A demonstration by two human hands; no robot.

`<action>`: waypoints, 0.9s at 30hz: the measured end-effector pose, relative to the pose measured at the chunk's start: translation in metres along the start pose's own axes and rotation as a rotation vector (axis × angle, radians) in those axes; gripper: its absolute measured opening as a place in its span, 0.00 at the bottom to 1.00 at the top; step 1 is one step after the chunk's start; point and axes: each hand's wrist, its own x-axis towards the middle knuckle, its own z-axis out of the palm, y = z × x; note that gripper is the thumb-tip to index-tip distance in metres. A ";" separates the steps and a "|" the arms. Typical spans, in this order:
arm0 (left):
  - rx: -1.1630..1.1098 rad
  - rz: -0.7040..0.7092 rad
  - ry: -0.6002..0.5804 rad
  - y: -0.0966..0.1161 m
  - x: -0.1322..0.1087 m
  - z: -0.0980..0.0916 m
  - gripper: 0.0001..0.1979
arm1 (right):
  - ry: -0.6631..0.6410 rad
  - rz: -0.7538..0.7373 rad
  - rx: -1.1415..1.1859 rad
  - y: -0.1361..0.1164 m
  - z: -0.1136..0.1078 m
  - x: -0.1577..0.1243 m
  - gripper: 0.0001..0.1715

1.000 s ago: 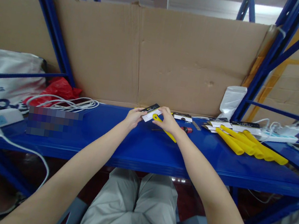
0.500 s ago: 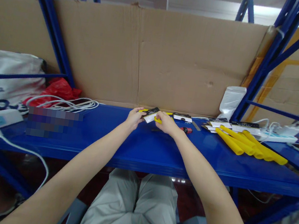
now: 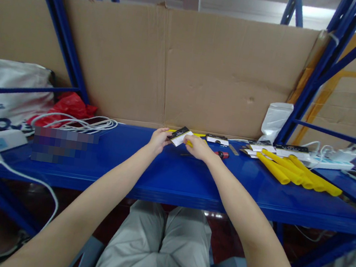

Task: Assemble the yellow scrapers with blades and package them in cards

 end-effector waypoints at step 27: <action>0.179 -0.044 -0.127 -0.003 -0.006 0.000 0.08 | 0.007 0.632 -0.474 0.085 -0.105 -0.030 0.29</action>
